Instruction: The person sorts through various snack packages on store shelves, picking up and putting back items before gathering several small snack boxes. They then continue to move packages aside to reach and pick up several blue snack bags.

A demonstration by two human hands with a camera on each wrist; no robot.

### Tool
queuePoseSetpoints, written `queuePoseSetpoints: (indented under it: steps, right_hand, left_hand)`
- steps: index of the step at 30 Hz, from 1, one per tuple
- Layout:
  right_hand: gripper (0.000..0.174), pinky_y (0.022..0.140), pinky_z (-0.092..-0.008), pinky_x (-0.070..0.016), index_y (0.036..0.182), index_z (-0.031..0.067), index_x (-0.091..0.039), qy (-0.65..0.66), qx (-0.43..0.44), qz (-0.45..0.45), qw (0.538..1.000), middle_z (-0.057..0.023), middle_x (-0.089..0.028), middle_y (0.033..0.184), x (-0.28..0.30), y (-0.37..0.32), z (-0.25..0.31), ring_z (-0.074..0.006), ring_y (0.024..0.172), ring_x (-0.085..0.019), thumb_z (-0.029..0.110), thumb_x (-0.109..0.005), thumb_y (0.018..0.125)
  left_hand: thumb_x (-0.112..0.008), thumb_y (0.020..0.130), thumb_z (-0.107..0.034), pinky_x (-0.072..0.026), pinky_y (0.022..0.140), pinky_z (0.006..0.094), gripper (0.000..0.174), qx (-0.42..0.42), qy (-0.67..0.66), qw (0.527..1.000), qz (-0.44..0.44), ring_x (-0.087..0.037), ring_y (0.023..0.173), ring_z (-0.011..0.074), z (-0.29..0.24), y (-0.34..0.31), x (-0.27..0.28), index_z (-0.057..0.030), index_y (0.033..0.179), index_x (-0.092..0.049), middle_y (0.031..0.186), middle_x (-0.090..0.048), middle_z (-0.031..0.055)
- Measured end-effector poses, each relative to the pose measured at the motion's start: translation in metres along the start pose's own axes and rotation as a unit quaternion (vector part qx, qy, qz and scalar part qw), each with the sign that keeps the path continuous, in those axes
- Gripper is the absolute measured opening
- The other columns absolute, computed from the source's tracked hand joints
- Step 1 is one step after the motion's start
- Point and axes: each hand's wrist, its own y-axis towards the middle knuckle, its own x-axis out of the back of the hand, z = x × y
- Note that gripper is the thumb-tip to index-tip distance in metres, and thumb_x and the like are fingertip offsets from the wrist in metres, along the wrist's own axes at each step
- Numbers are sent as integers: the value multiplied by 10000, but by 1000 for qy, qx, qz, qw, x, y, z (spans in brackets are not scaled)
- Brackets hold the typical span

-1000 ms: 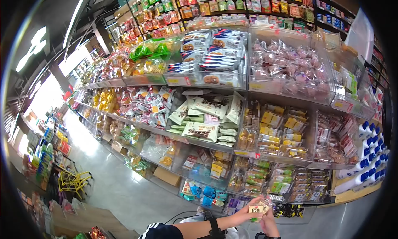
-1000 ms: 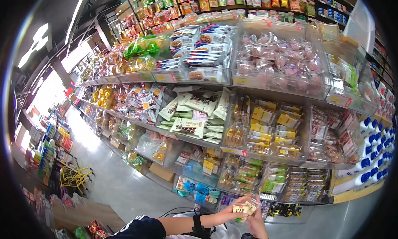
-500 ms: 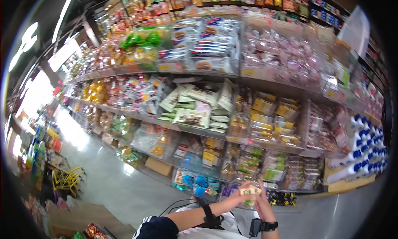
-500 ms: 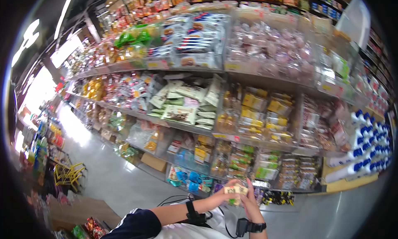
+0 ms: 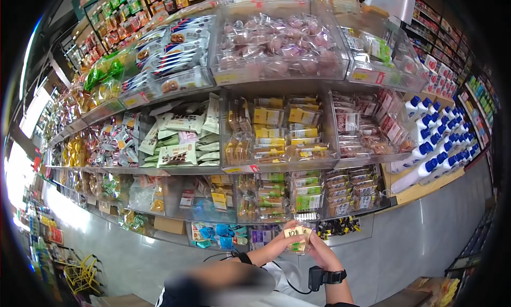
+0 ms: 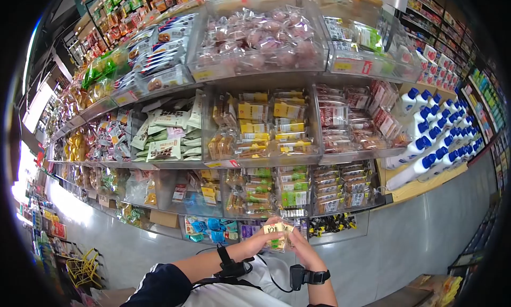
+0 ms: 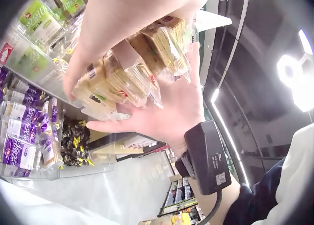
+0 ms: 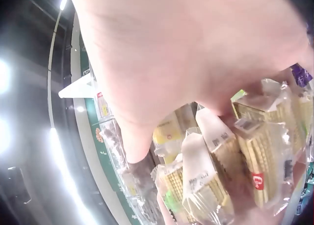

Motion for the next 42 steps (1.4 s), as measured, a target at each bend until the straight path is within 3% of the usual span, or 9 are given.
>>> queuePoseSetpoints:
  steps: [7, 19, 23, 27, 30, 32, 37, 41, 42]
  right_hand:
    - [742, 952, -291, -407, 1421, 66, -286, -48, 13, 33, 998, -61, -434, 1334, -3, -6, 8, -147, 1189, -445, 48, -694, 801]
    - [641, 962, -316, -417, 1404, 81, -294, 87, -23, 54, 994, -70, -473, 1295, 25, 7, -17, -171, 1188, -477, 82, -624, 855]
    - [626, 978, -357, -418, 1391, 71, -308, 173, -22, 41, 984, -95, -490, 1290, 68, 10, -61, -220, 1173, -507, 48, -579, 827]
    - [624, 959, -382, -440, 1354, 56, -351, 198, -5, 46, 979, -92, -511, 1268, 98, -5, -74, -231, 1141, -534, 115, -630, 799]
    - [579, 945, -388, -450, 1321, 55, -395, 195, 25, 11, 980, -90, -547, 1221, 133, -2, -94, -234, 1112, -553, 145, -639, 803]
    - [529, 847, -366, -500, 1279, 55, -434, 150, 11, -124, 981, -79, -579, 1127, 158, 6, -101, -226, 1007, -594, 159, -641, 804]
    - [500, 824, -364, -502, 1180, 24, -508, -50, 51, -351, 934, -141, -582, 1099, 208, 41, -97, -255, 959, -605, 260, -678, 772]
    - [707, 916, -463, -443, 1228, 22, -507, -491, 52, -471, 731, -219, -416, 1309, 232, 92, -109, -353, 1134, -488, 356, -750, 654]
    - [741, 947, -478, -414, 1243, 27, -499, -505, 2, -461, 730, -228, -389, 1336, 230, 100, -110, -381, 1169, -443, 377, -753, 641]
  left_hand:
    - [-620, 903, -251, -415, 929, 270, 602, -6, 38, 999, 21, -486, 1108, 129, -4, 2, -10, -121, 1369, -262, 1215, -482, 57]
    - [-654, 872, -323, -412, 952, 323, 664, -43, 110, 993, -17, -493, 1120, 195, 29, 21, -10, -55, 1341, -267, 1202, -484, 120]
    - [-651, 817, -503, -285, 1074, 415, 931, -129, 327, 936, 16, -329, 1301, 370, 64, 32, -5, 17, 1420, -167, 1374, -325, 259]
    - [-585, 887, -454, -210, 1118, 389, 910, -77, 421, 900, 87, -266, 1365, 321, 37, 19, -15, 10, 1459, -51, 1474, -231, 239]
    - [-572, 893, -464, -265, 1094, 382, 812, 9, 409, 885, 220, -331, 1335, 284, 26, 26, 16, 5, 1443, -201, 1435, -335, 212]
    - [-542, 904, -482, -361, 1028, 359, 665, 98, 456, 865, 184, -446, 1251, 259, -4, 13, 29, -45, 1379, -383, 1352, -469, 162]
    - [-613, 889, -298, -437, 936, 357, 470, 32, 423, 904, -58, -564, 1108, 258, -37, -36, 93, -50, 1272, -504, 1267, -555, 130]
    - [-623, 870, -233, -453, 904, 346, 413, 34, 485, 847, -213, -591, 1047, 251, -37, -94, 149, -44, 1223, -524, 1146, -611, 132]
    - [-622, 865, -224, -456, 897, 344, 406, 50, 522, 813, -251, -596, 1035, 250, -34, -112, 158, -44, 1216, -525, 1121, -620, 134]
